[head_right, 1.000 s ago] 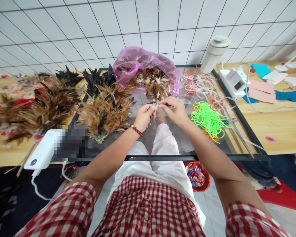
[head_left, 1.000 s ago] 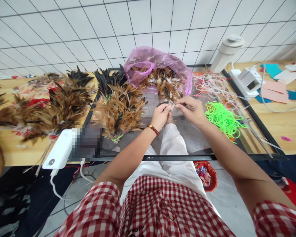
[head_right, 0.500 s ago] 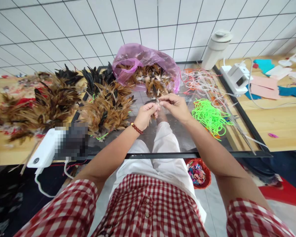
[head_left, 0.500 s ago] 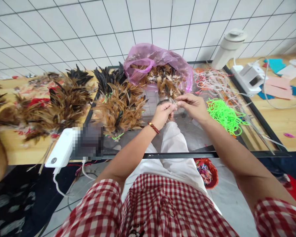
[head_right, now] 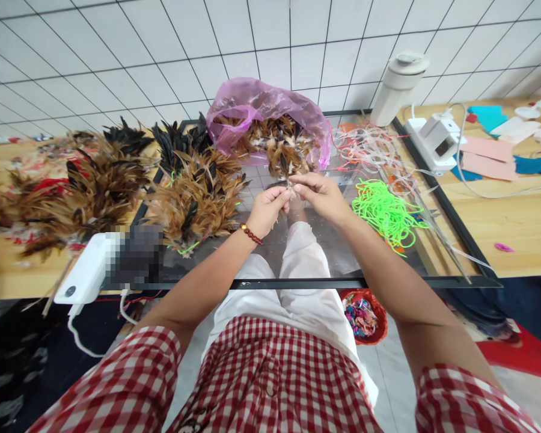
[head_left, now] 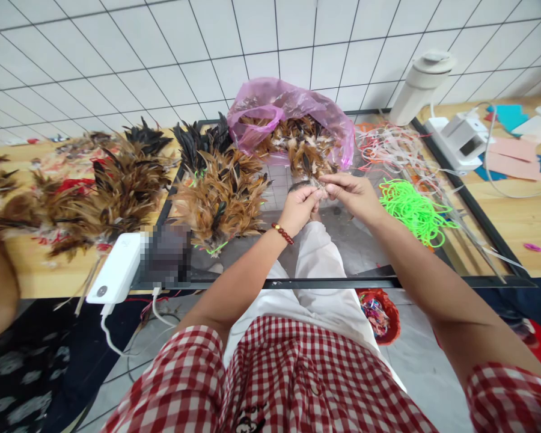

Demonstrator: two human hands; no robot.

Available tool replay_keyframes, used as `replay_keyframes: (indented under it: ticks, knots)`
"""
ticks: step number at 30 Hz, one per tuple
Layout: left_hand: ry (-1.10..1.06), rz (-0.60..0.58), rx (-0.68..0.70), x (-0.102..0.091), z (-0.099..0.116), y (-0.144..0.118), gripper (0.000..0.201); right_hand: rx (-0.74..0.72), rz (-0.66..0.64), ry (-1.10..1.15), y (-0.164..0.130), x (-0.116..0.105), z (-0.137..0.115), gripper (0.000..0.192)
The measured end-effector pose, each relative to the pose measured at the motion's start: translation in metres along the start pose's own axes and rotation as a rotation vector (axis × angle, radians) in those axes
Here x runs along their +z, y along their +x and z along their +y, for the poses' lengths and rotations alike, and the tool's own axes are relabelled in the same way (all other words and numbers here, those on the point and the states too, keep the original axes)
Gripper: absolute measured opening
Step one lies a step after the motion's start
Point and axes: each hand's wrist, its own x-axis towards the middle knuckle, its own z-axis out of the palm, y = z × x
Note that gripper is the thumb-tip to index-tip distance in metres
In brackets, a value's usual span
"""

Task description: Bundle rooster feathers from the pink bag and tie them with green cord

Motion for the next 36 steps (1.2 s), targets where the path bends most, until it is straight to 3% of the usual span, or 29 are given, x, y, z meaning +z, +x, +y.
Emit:
replay_keyframes:
  ticks: [3, 9, 13, 22, 28, 36]
  knots:
    - [0.045, 0.057, 0.013, 0.0, -0.002, 0.001, 0.036, 0.052, 0.001, 0.034, 0.0, 0.001, 0.0, 0.043]
    - [0.108, 0.072, 0.033, 0.0, -0.001, 0.002, 0.029, 0.029, 0.043, 0.03, 0.0, 0.004, 0.0, 0.028]
    - [0.171, 0.079, 0.071, 0.001, -0.001, 0.001, 0.029, 0.043, 0.067, 0.036, -0.001, 0.007, -0.004, 0.033]
    - [0.131, 0.006, 0.056, 0.0, -0.003, -0.001, 0.034, 0.152, 0.117, 0.162, 0.0, 0.012, -0.001, 0.044]
    - [0.011, 0.052, -0.063, 0.002, 0.005, -0.003, 0.026, 0.18, 0.108, 0.23, 0.003, 0.009, -0.001, 0.05]
    - [0.02, 0.077, -0.034, 0.004, 0.004, -0.003, 0.026, 0.154, 0.124, 0.169, 0.001, 0.011, 0.0, 0.041]
